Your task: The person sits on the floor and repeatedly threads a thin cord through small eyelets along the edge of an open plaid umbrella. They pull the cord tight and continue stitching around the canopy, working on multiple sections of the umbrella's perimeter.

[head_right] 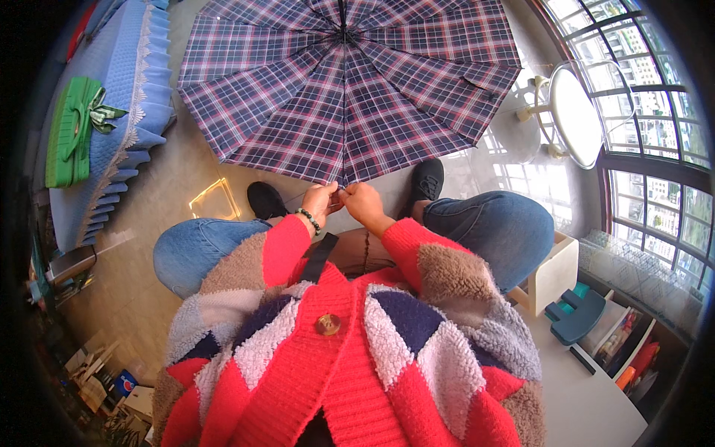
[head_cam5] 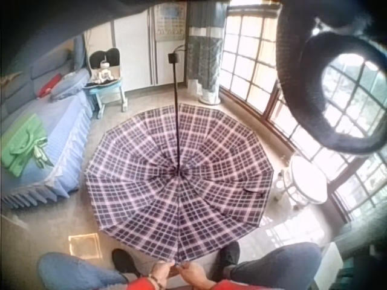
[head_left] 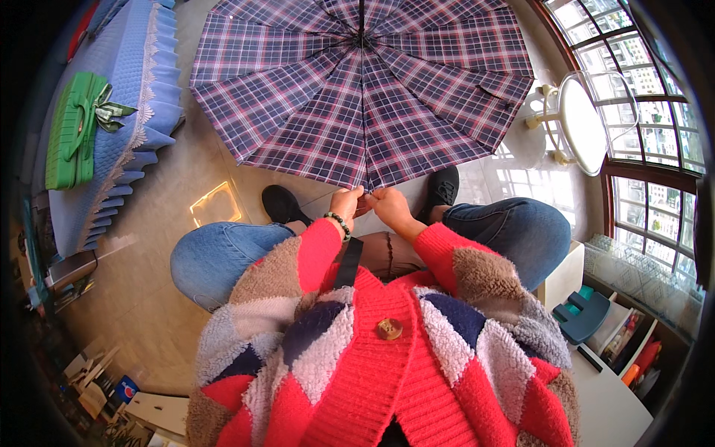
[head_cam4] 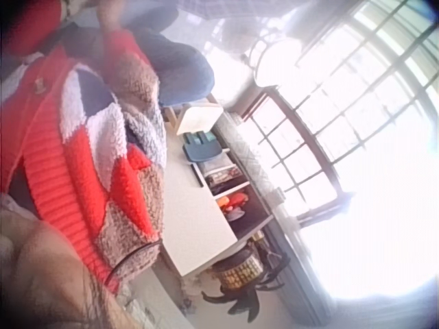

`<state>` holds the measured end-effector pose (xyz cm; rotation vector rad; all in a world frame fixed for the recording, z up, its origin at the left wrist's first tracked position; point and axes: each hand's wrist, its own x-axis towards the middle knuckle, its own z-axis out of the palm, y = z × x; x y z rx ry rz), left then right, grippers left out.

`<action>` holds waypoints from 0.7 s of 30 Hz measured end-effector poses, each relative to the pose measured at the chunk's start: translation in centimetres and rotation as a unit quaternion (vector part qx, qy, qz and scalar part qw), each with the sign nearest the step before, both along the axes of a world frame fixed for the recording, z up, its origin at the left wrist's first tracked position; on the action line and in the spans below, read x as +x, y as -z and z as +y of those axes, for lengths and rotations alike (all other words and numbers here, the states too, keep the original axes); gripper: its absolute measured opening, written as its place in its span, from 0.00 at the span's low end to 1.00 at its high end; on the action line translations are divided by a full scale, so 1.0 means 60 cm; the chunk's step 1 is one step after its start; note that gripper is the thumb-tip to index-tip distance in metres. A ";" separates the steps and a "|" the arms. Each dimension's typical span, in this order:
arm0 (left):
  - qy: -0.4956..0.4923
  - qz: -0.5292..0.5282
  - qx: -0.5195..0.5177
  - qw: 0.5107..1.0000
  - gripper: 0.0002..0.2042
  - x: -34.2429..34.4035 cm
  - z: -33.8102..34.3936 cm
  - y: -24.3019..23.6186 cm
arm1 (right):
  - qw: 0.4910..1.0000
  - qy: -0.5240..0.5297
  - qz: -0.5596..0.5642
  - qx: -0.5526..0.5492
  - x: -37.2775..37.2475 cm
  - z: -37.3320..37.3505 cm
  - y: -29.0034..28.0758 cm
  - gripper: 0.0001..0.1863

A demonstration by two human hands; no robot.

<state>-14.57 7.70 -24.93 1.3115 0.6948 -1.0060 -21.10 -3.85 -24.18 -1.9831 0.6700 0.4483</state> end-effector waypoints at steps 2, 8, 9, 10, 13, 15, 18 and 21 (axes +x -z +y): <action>0.019 -0.011 0.033 0.999 0.07 0.004 0.006 0.012 | 0.999 -0.035 0.011 0.016 0.001 -0.006 0.004 0.13; 0.034 -0.007 0.048 0.998 0.08 0.015 0.018 0.053 | 0.999 -0.038 -0.011 0.010 0.009 -0.022 0.010 0.13; 0.028 -0.016 0.045 0.998 0.08 0.016 0.017 0.057 | 0.999 -0.034 -0.008 0.006 0.011 -0.024 0.009 0.13; 0.021 -0.025 0.040 0.999 0.08 0.016 0.016 0.059 | 1.000 -0.030 -0.008 0.005 0.012 -0.026 0.008 0.13; 0.009 -0.026 -0.001 1.000 0.08 0.020 0.013 0.062 | 0.999 -0.028 -0.017 -0.020 0.015 -0.028 0.003 0.13; 0.003 -0.029 -0.014 0.999 0.07 0.024 0.012 0.062 | 0.999 -0.024 -0.023 -0.041 0.018 -0.026 0.001 0.13; -0.002 -0.035 0.011 0.999 0.06 0.027 0.010 0.065 | 0.997 -0.014 -0.031 -0.066 0.018 -0.025 -0.002 0.13; -0.051 -0.028 0.030 0.998 0.06 0.036 0.009 0.075 | 0.995 -0.010 -0.058 -0.083 0.020 -0.029 -0.006 0.13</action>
